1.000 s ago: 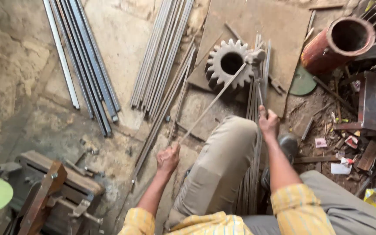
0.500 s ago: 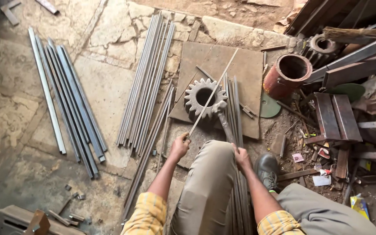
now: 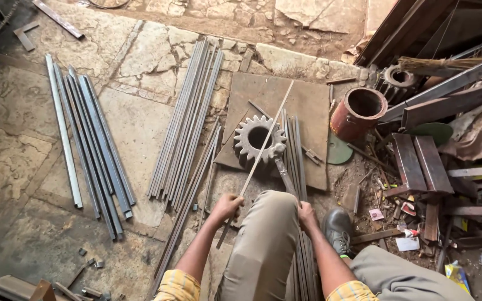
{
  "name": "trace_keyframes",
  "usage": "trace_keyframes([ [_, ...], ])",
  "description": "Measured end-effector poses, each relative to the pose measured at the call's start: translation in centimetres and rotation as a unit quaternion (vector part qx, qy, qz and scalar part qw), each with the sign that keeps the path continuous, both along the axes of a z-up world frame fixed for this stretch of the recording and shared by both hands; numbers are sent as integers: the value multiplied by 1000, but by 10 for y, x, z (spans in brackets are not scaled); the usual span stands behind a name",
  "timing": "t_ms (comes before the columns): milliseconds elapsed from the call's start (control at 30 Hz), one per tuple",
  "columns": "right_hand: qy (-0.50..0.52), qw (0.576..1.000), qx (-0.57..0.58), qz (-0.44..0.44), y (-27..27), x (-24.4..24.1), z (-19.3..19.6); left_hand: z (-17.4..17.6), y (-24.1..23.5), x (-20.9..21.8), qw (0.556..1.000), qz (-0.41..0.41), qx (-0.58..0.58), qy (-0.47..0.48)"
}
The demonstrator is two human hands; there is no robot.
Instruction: The person straightens metal rods by placing them against a large gear on the floor and striking them with a hammer.
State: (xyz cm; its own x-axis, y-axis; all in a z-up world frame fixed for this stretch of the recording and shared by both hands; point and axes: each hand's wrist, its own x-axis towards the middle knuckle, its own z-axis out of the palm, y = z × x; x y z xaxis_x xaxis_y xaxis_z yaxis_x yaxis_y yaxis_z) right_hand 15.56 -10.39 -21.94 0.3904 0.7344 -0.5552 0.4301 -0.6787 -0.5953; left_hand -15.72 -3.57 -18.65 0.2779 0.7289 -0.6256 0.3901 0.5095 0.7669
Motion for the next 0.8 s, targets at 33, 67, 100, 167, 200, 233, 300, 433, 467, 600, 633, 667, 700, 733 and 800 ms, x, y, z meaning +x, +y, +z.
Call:
trace_keyframes([
  [33, 8, 1000, 2, -5, -1, -3, 6, 16, 6, 4, 1000, -9, 19, -7],
  [67, 14, 1000, -6, -17, -3, -6, 13, 33, 11, 9, 998, 5, 23, -58],
  [100, 20, 999, -13, -30, -2, -9, 18, 50, 17, 16, 994, 18, 26, -108],
  [167, 33, 998, -14, -50, 0, -13, 27, 89, 22, 34, 981, 37, 20, -191],
  [200, 41, 998, -9, -56, 0, -14, 29, 110, 22, 44, 960, 56, -22, -273],
  [233, 48, 997, -4, -62, -1, -15, 29, 131, 21, 55, 931, 74, -65, -353],
  [300, 52, 997, 7, -60, -3, -15, 22, 172, 15, 76, 881, 63, -126, -452],
  [433, 49, 997, 20, -53, -3, -6, -6, 229, 0, 119, 764, -23, -85, -639],
  [467, 56, 997, 17, -59, -4, -3, -13, 238, -4, 127, 766, -9, -91, -636],
  [600, 97, 975, 197, -14, -14, 6, -38, 251, -17, 162, 739, 43, -131, -659],
  [633, 104, 969, 222, -6, -15, 8, -43, 250, -19, 169, 723, 54, -144, -674],
  [667, 104, 968, 230, -1, -16, 10, -46, 249, -20, 175, 712, 59, -146, -685],
  [700, 102, 969, 226, -1, -16, 12, -49, 247, -21, 180, 700, 64, -147, -696],
  [733, 95, 974, 204, -4, -13, 13, -51, 247, -21, 184, 689, 68, -147, -706],
  [800, 82, 984, 158, -14, -11, 11, -56, 250, -21, 192, 685, 83, -143, -709],
])
